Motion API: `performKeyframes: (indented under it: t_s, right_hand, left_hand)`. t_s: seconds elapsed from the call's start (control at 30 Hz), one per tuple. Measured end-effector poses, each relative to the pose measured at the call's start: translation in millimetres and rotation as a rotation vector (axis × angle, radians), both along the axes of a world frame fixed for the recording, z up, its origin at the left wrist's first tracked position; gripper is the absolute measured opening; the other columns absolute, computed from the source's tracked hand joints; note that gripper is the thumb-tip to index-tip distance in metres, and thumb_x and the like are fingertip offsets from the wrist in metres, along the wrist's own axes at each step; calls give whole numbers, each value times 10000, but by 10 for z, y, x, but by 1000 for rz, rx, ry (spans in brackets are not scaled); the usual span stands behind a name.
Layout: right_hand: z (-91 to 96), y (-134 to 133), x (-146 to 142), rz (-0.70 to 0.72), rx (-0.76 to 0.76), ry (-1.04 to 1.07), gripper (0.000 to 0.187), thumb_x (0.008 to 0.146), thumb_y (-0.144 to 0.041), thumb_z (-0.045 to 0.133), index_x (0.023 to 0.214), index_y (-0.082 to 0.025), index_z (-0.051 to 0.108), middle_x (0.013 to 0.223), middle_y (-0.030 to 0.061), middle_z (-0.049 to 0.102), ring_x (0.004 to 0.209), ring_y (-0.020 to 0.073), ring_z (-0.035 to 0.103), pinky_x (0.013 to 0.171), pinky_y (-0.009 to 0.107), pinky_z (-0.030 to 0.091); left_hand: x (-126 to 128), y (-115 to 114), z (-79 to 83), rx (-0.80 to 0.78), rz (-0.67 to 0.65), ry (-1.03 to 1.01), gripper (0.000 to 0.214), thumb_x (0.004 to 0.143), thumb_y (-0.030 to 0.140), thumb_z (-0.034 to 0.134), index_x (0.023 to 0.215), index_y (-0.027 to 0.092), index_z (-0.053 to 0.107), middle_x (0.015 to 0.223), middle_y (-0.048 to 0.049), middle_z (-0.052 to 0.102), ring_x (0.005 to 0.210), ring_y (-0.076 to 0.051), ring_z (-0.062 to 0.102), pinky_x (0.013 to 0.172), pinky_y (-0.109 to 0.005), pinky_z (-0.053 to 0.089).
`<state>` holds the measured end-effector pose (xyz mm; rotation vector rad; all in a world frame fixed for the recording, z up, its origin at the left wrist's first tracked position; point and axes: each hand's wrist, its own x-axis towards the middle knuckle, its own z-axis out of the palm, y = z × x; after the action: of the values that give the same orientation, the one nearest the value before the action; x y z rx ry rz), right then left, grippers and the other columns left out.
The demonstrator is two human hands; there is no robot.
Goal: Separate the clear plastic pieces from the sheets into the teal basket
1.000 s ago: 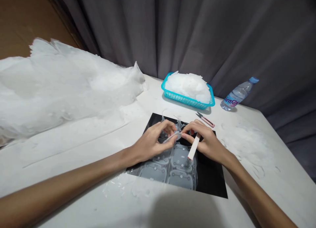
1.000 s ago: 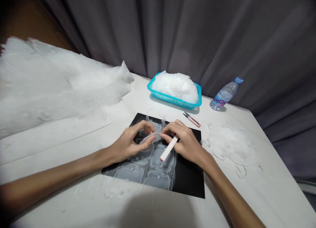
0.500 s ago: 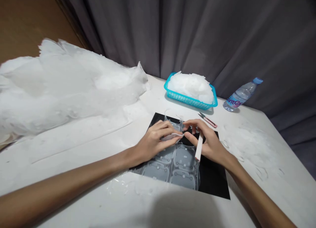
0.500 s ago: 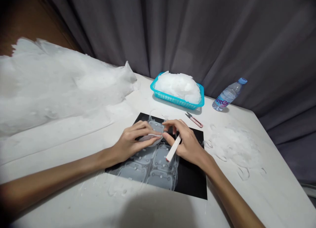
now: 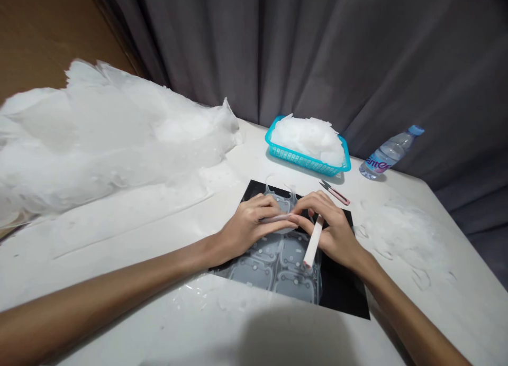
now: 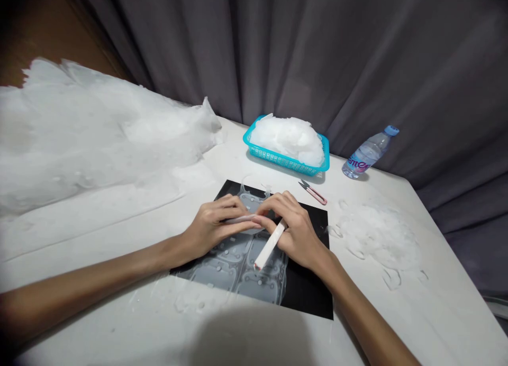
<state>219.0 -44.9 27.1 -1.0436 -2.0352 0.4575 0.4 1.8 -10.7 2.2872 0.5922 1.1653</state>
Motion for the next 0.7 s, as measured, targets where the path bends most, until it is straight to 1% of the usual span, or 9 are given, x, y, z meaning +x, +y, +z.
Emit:
performKeyframes:
  t_s: [0.1, 0.17, 0.33, 0.5, 0.7]
  right_hand:
    - [15, 14, 38, -25, -63, 41, 76, 988, -233, 699, 929, -238, 652, 860, 10, 648, 797, 185, 551, 757, 352, 455]
    - [22, 23, 54, -15, -100, 70, 90, 990, -242, 695, 912, -234, 651, 859, 10, 644, 786, 179, 554, 752, 345, 455]
    - [23, 30, 79, 34, -142, 112, 98, 1001, -257, 675, 908, -229, 666, 886, 18, 659, 800, 174, 583, 744, 333, 465]
    - [18, 34, 97, 53, -145, 140, 93, 987, -244, 694, 895, -230, 684, 892, 26, 681, 825, 181, 621, 773, 340, 488]
    - [44, 29, 101, 63, -111, 131, 116, 978, -206, 693, 869, -226, 658, 890, 24, 678, 836, 179, 640, 793, 345, 500]
  left_hand:
    - [-3, -9, 48, 36, -16, 7, 176, 1008, 288, 668, 1033, 189, 811, 815, -17, 706, 744, -141, 614, 721, -277, 512]
    - [-1, -11, 69, 63, -27, -3, 208, 1033, 282, 628, 1063, 186, 810, 815, -19, 721, 731, -137, 623, 723, -279, 513]
    - [10, -7, 72, 90, -52, -59, 196, 1039, 244, 626, 1120, 183, 793, 885, -31, 773, 792, -146, 692, 767, -286, 539]
    - [16, -14, 64, 94, -33, -51, 177, 1023, 192, 649, 1134, 195, 788, 951, -35, 800, 867, -162, 727, 807, -297, 553]
    - [48, -43, 94, 104, -17, -77, 148, 1002, 168, 674, 1082, 175, 799, 900, -29, 801, 804, -154, 723, 796, -292, 550]
